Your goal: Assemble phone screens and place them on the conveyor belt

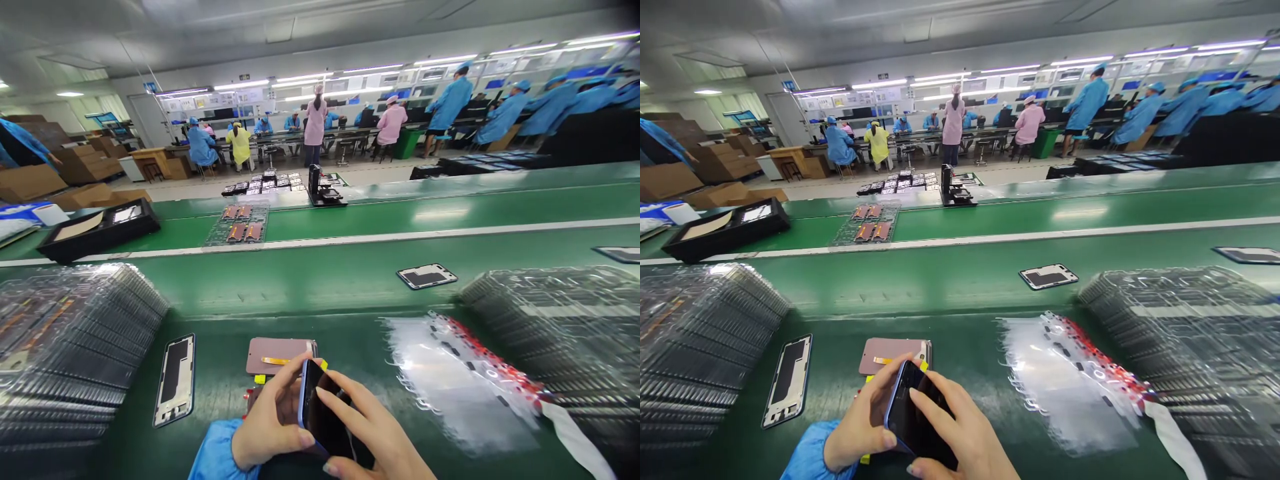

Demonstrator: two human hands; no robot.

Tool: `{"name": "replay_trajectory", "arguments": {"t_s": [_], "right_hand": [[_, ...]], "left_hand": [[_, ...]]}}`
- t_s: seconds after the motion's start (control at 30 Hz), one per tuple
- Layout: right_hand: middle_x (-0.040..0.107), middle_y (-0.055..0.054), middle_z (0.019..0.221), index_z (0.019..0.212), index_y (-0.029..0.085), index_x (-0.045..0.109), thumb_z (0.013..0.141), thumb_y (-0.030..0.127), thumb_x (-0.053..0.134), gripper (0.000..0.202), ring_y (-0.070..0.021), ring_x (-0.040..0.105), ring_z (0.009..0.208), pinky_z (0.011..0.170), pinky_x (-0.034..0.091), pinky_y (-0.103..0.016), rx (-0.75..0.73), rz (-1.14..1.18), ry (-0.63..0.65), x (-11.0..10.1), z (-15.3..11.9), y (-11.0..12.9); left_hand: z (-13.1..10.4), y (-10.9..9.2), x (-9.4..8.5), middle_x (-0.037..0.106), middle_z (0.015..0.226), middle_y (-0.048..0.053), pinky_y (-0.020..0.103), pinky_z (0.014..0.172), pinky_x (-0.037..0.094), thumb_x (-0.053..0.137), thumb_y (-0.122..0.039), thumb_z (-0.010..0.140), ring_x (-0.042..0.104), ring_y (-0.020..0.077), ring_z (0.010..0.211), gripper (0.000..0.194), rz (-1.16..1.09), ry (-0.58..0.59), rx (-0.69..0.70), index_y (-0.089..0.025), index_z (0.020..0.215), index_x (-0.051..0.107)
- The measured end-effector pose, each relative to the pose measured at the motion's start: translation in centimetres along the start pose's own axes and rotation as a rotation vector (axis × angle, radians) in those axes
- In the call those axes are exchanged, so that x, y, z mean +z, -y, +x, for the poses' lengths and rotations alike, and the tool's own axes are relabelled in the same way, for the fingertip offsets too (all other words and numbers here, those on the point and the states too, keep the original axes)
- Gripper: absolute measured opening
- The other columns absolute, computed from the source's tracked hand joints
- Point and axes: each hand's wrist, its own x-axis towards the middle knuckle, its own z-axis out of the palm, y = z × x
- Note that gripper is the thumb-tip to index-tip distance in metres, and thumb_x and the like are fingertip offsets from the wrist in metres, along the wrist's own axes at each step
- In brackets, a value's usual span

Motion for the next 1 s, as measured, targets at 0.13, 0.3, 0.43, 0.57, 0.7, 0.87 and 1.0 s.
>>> {"name": "replay_trajectory", "arguments": {"t_s": [0.13,0.3,0.43,0.57,0.7,0.87,1.0], "right_hand": [[0.054,-0.016,0.139,0.140,0.019,0.049,0.093,0.053,0.053,0.058,-0.0266,0.055,0.125,0.100,0.051,-0.035,0.017,0.023,0.008,0.03,-0.16,-0.08],[0.054,-0.016,0.140,0.141,0.022,0.048,0.091,0.054,0.056,0.060,-0.0289,0.056,0.124,0.098,0.052,-0.037,0.041,0.057,0.017,0.03,-0.14,-0.01],[0.054,-0.016,0.139,0.142,0.024,0.047,0.090,0.054,0.057,0.061,-0.0295,0.057,0.123,0.097,0.053,-0.038,0.053,0.064,0.024,-0.13,-0.04,0.17],[0.054,-0.016,0.140,0.142,0.024,0.047,0.091,0.055,0.055,0.061,-0.0294,0.057,0.123,0.097,0.053,-0.037,0.046,0.058,0.021,-0.13,-0.16,0.22],[0.053,-0.016,0.139,0.142,0.023,0.048,0.090,0.055,0.056,0.061,-0.0293,0.056,0.123,0.097,0.053,-0.037,0.021,0.046,0.023,0.01,-0.24,0.08],[0.052,-0.017,0.141,0.144,0.022,0.044,0.092,0.052,0.056,0.061,-0.0302,0.053,0.126,0.098,0.052,-0.039,0.004,0.046,0.016,0.17,-0.16,0.08],[0.051,-0.016,0.141,0.144,0.024,0.044,0.090,0.051,0.058,0.062,-0.0308,0.054,0.125,0.097,0.052,-0.040,0.010,0.048,0.011,0.10,-0.07,0.24]], "left_hand": [[-0.04,0.05,-0.08,0.056,0.141,0.015,0.045,0.101,0.046,0.086,-0.043,0.064,0.056,0.0336,0.125,0.082,0.016,-0.010,-0.019,-0.036,0.138,0.051],[-0.16,0.47,-0.21,0.054,0.143,0.015,0.051,0.109,0.038,0.085,-0.046,0.064,0.045,0.0363,0.134,0.085,0.061,-0.022,-0.007,-0.033,0.139,0.050],[-0.27,0.82,-0.38,0.054,0.141,0.016,0.053,0.116,0.025,0.083,-0.047,0.066,0.038,0.0354,0.139,0.086,0.102,-0.024,0.015,-0.029,0.142,0.046],[-0.29,0.78,-0.33,0.052,0.143,0.016,0.053,0.116,0.024,0.082,-0.047,0.068,0.044,0.0357,0.135,0.083,0.105,-0.016,0.031,-0.030,0.142,0.046],[-0.31,0.54,-0.07,0.053,0.143,0.016,0.054,0.115,0.026,0.082,-0.044,0.069,0.047,0.0370,0.133,0.084,0.114,0.001,0.026,-0.029,0.143,0.045],[-0.37,0.36,-0.09,0.051,0.145,0.013,0.052,0.115,0.027,0.080,-0.042,0.071,0.046,0.0344,0.134,0.079,0.126,0.028,0.045,-0.034,0.142,0.046],[-0.45,0.46,-0.60,0.047,0.148,0.013,0.050,0.111,0.035,0.081,-0.041,0.070,0.044,0.0359,0.136,0.081,0.168,0.026,0.044,-0.033,0.143,0.045]]}}
